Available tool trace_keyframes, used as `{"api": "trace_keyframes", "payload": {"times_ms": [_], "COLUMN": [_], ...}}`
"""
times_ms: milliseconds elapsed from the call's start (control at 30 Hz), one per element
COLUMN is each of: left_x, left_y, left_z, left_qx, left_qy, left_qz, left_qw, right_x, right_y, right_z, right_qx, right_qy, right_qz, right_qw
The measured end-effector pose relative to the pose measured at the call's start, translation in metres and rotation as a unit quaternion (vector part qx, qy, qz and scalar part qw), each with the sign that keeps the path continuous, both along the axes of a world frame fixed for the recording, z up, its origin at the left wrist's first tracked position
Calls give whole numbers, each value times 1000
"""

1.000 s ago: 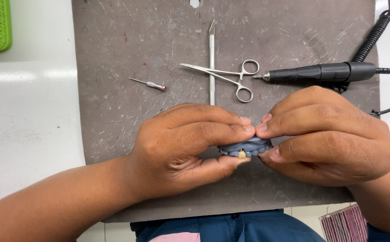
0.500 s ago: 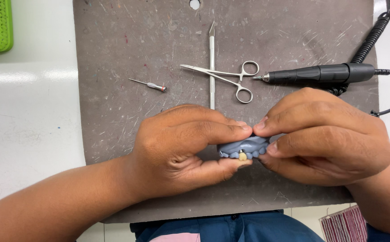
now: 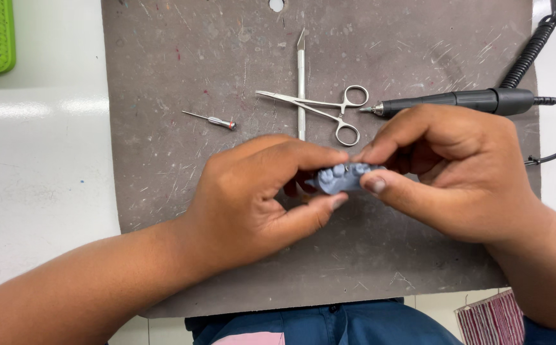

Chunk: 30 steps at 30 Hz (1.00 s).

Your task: The person places a small tooth-shaped object into a dental mold, uses a rotary tool to grind and shape the object, then reinserts it into the mold and applies a red material to the surface. The person repeats grinding and reinsertion steps to refine the fit.

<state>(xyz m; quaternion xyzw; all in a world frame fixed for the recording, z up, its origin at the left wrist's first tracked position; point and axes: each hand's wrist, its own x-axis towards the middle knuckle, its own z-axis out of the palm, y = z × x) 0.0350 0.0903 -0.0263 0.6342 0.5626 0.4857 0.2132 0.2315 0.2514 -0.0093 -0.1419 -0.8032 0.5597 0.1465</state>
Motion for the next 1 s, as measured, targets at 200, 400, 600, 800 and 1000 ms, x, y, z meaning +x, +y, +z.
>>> {"api": "trace_keyframes", "payload": {"times_ms": [200, 400, 600, 800, 1000], "left_x": [-14, -31, -76, -92, -70], "left_y": [10, 11, -3, -18, -34], "left_z": [-9, 2, 46, 57, 61], "left_qx": [-18, -54, -246, -406, -495], "left_qy": [54, 123, 265, 294, 346], "left_qz": [32, 7, -14, -17, -28], "left_qw": [998, 991, 932, 865, 796], "right_x": [-16, -16, -24, -34, -34], "right_y": [7, 6, -5, -30, -37], "right_z": [-21, -21, -14, -10, -11], "right_qx": [130, 205, 295, 403, 440], "right_qy": [-58, -49, -92, -51, -46], "right_qz": [-28, -13, -5, 8, 42], "right_qw": [989, 977, 951, 914, 896]}}
